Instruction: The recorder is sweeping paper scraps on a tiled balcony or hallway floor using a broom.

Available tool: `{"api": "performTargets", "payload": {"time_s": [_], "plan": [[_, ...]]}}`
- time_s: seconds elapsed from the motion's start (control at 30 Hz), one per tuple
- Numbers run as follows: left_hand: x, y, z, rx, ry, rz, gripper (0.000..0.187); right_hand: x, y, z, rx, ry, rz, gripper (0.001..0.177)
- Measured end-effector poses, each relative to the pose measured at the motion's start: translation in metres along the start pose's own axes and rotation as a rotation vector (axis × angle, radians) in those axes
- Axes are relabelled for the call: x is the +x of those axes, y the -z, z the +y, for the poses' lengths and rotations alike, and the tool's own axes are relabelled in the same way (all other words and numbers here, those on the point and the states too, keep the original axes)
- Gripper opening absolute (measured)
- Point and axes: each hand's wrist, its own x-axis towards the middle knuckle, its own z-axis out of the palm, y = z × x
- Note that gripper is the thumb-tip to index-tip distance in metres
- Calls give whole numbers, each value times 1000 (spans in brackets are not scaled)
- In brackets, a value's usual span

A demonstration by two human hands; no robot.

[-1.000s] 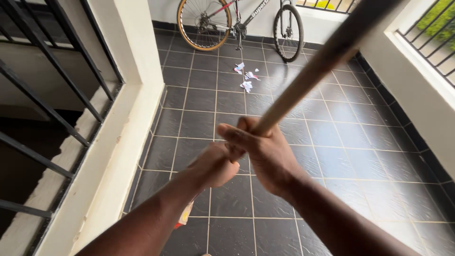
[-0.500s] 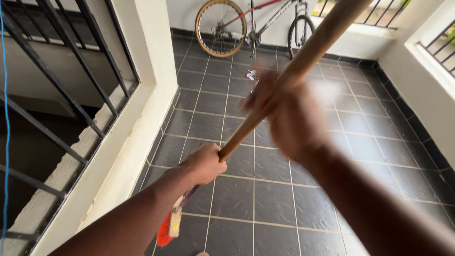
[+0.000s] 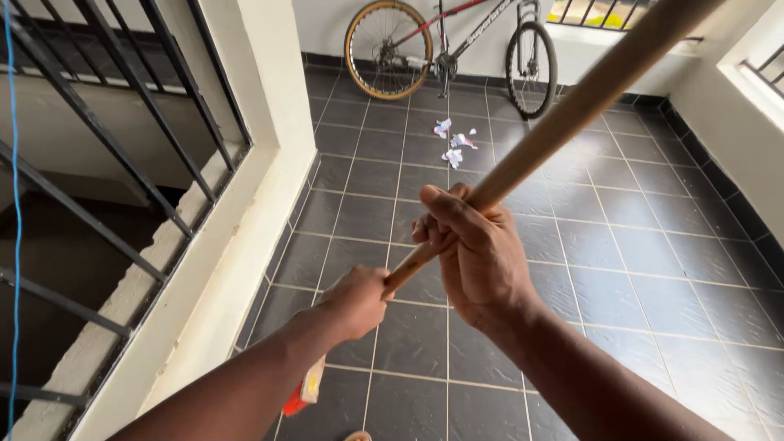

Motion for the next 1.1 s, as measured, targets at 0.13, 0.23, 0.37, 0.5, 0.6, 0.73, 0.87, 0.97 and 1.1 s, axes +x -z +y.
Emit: {"api": "performTargets", "payload": {"time_s": [0.13,0.23,0.37,0.5,0.6,0.73,0.87,0.97,1.1], "plan": [[12,-8,10,128,-110,79,26,-10,11,19,-257,-189,141,12],[10,5,23,78,-308,214,42,-5,15,40,-132,-293,172,14],[20,34,13,8,-196,101,21,24,3,40,72,-74,192,23],[59,52,-18,-19,-110,116,16,65,-20,31,12,-50,262,15],[67,90,-15,-40,-119,168,14,97,-23,35,-26,40,175,28],[97,129,-29,-56,-169,138,15,143,-30,74,6,-47,181,38],[116,160,-57,-76,-233,251,14,186,-57,85,39,0,246,41],[136,173,-90,-69,-132,281,12,211,-68,97,43,20,215,42],[168,184,-113,-10,5,258,13,236,-71,118,0,-1,267,37]]}}
